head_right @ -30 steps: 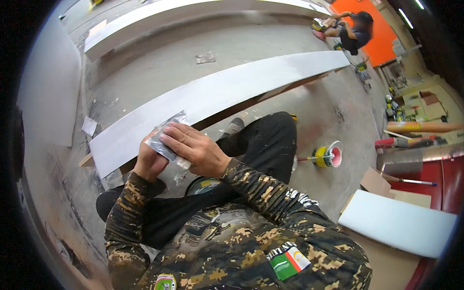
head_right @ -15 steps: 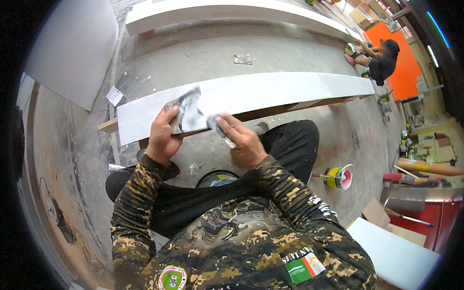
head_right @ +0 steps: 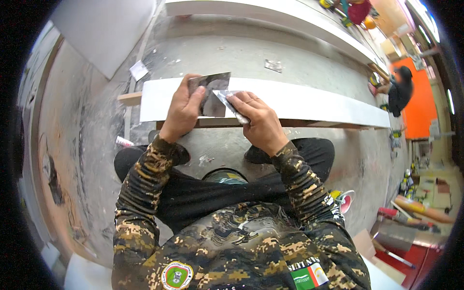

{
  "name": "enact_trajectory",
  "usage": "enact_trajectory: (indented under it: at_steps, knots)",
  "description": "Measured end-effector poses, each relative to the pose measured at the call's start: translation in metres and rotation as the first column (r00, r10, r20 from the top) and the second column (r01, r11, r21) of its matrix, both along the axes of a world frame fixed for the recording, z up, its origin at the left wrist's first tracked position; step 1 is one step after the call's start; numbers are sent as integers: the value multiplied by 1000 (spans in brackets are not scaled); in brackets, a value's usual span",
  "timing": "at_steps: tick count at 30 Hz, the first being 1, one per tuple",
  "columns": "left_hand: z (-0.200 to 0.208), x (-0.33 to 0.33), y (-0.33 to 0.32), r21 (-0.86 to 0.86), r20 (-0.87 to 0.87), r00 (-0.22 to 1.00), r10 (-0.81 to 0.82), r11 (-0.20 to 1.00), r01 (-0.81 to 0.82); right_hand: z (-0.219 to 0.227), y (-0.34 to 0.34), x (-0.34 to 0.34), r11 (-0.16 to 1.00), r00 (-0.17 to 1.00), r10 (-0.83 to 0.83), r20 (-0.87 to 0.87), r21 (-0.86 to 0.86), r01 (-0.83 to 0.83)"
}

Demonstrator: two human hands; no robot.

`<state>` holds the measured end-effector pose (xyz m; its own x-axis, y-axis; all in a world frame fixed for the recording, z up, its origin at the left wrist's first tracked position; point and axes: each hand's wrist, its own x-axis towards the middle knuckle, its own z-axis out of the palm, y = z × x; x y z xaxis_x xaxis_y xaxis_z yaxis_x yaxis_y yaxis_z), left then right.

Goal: Sanding the surface of a long white wooden beam and applying filler material using a small spatula tool.

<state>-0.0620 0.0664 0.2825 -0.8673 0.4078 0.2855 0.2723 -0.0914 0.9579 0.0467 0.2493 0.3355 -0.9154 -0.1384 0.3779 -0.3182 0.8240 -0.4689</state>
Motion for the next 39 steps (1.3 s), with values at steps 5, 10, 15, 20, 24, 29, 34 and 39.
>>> enact_trajectory:
  at_steps: [5,10,15,20,24,29,34,39]
  knots:
    - [-2,-43,-21,-21,-525,773,357,902,-431,2,-20,-13,925,848,298,438,88,-370]
    - [18,-116,-98,550,408,866,291,678,-487,-41,14,-41,344,737,542,405,-906,245]
    - [9,-135,-169,687,438,848,300,496,-531,-36,-28,-80,50,614,698,368,-881,470]
    - [-6,-142,-186,683,532,771,350,360,-635,-43,-49,-135,702,580,635,509,-695,-158]
    - [-4,-140,-190,626,586,730,353,374,-684,-35,-97,-166,523,637,727,258,394,-756]
    - [-8,-146,-185,721,517,784,344,319,-615,-62,-111,-180,423,609,755,245,528,-737]
    - [6,-143,-180,730,510,796,326,325,-601,-75,-114,-181,406,633,710,309,553,-727]
    - [7,-142,-183,724,531,789,309,319,-612,-74,-127,-173,435,666,678,312,560,-705]
